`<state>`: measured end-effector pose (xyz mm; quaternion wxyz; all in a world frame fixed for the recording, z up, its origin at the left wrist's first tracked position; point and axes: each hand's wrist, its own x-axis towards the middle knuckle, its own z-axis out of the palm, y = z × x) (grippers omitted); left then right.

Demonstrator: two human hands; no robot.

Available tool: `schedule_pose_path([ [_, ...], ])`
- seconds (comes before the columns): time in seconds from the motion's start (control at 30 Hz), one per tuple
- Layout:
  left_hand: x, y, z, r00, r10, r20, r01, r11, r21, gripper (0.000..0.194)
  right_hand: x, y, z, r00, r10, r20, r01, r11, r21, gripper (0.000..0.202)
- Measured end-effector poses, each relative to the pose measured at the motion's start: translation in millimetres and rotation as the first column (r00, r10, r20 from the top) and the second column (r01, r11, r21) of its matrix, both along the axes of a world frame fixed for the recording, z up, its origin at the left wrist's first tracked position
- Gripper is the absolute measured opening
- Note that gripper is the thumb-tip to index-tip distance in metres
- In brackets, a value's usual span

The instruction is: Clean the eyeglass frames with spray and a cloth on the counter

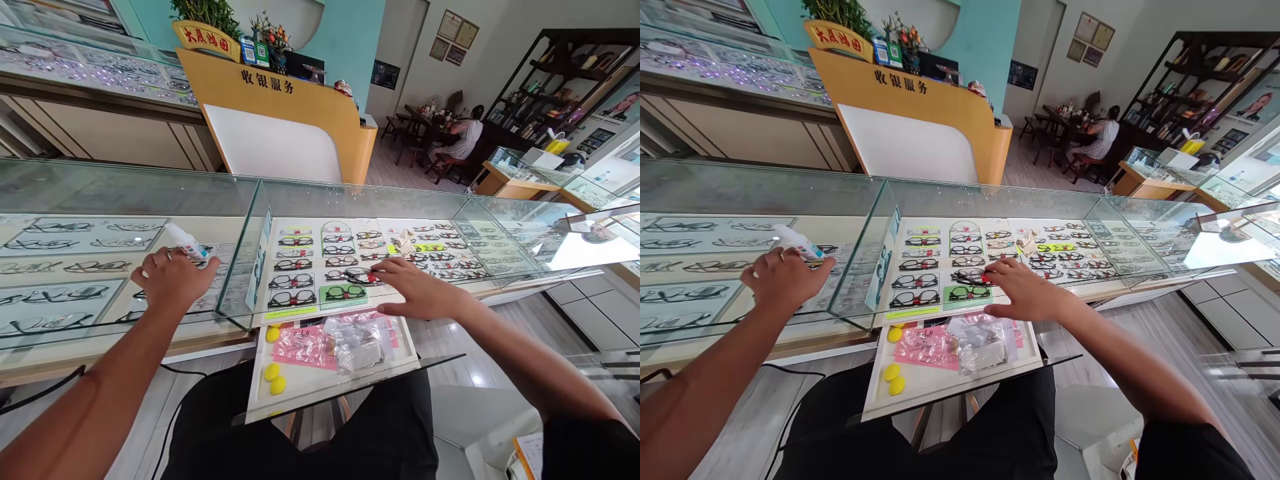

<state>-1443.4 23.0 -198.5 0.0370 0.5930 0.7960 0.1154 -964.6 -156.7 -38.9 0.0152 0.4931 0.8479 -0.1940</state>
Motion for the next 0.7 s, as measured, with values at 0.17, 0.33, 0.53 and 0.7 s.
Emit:
schedule_pose_path([
  [0.17, -1, 1, -1.3, 1.000, 0.002, 0.005, -0.002, 1.000, 0.018, 0.100, 2, 48, -27.1, 0.979, -0.067, 0.194, 0.055, 0.996, 0.070, 0.072],
  [0.33, -2, 2, -1.5, 1.000, 0.013, 0.007, -0.013, 1.000, 0.013, 0.102, 8, 66, -51.7, 0.955, -0.106, 0.277, 0.082, 0.992, 0.099, 0.071],
  [0.53, 1, -1, 1.8, 1.000, 0.013, 0.004, -0.013, 1.000, 0.011, 0.102, 13, 66, -66.9, 0.961, -0.093, 0.262, 0.069, 0.993, 0.096, 0.065],
  [0.7, 2, -2, 4.1, 1.000, 0.007, 0.013, -0.007, 1.000, -0.007, 0.103, 37, 82, -63.5, 0.982, -0.144, 0.125, 0.127, 0.982, 0.138, 0.065],
])
